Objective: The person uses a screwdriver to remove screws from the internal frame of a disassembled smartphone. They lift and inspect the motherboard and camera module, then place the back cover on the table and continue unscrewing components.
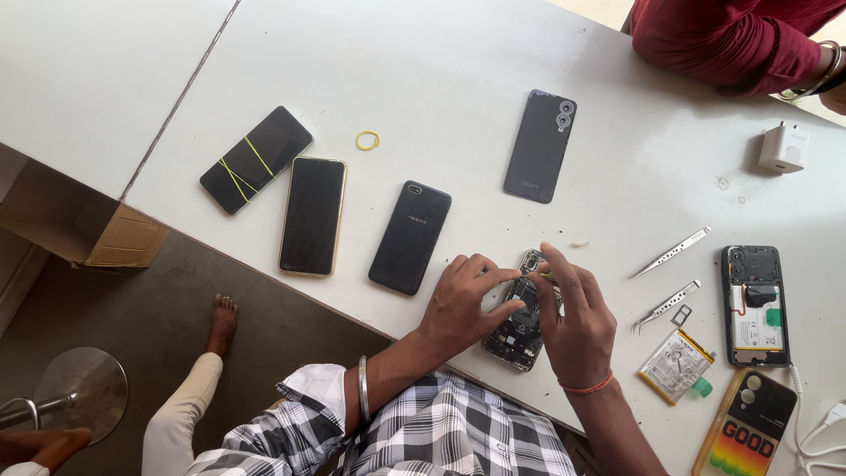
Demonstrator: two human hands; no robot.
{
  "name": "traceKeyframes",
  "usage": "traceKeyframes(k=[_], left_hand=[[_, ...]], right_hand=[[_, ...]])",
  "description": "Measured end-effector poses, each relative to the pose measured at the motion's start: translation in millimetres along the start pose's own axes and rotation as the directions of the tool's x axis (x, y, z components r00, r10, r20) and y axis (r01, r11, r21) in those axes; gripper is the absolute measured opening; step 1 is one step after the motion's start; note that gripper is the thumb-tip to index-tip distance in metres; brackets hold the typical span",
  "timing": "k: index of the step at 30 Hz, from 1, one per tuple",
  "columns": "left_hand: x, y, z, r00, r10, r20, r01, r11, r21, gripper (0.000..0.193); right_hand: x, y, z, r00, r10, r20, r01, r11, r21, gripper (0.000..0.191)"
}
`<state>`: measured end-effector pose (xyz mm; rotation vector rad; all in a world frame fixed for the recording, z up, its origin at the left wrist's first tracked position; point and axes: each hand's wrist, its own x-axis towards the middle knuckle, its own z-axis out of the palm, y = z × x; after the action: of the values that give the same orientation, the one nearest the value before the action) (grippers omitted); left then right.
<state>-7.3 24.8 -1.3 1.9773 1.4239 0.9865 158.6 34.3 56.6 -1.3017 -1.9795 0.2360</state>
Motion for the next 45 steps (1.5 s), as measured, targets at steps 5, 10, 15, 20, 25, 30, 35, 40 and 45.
traceKeyframes(k=[5,10,15,20,25,30,35,40,45], left_hand=[[5.4,5.9,-6.1,1.000,-0.001,0.021,0.001,1.000,-0.004,0.043],[30.6,2.6,-11.0,0.988,-0.097,0.119,0.129,0.943,-0.306,0.036],[54.8,-12.9,-11.2,0.983,0.173,0.062,-0.156,0.965,-0.208,0.022],[55.7,-26.3,-17.6,0.957,0.261,0.128,-0.226,0.944,-0.240,0.020],[49.9,-26.9,-22.7,0.948,0.277,0.156,-0.227,0.933,-0.278,0.023],[55.1,-22.7,-18.6,0.968,0.186,0.169,-0.125,0.940,-0.319,0.025],[68.4,-20.5,-15.7,0.938,0.238,0.253,-0.165,0.946,-0.279,0.018],[70.0,-22.6,-19.1,0.910,0.314,0.271,-0.201,0.906,-0.373,0.023],[73.5,-28.3,-10.7,0.930,0.245,0.273,-0.165,0.944,-0.287,0.018]], right_hand=[[21.4,-8.8,-17.5,0.984,0.077,0.164,-0.073,0.997,-0.032,0.021],[53.3,-5.4,-28.3,0.906,0.169,0.388,-0.133,0.984,-0.117,0.019],[69.4,-2.9,-32.9,0.834,0.168,0.525,-0.074,0.978,-0.195,0.024],[74.2,-6.3,-31.7,0.799,-0.037,0.600,0.130,0.985,-0.113,0.026],[80.9,-10.6,-36.4,0.689,-0.070,0.721,0.239,0.961,-0.136,0.020],[90.1,-14.4,-32.9,0.540,0.156,0.827,0.370,0.839,-0.399,0.035],[89.4,-11.3,-38.1,0.694,-0.048,0.718,0.389,0.864,-0.319,0.030],[86.6,-8.2,-45.7,0.693,-0.048,0.720,0.340,0.902,-0.267,0.018],[87.9,-12.4,-42.7,0.441,0.304,0.844,0.402,0.775,-0.489,0.037]])
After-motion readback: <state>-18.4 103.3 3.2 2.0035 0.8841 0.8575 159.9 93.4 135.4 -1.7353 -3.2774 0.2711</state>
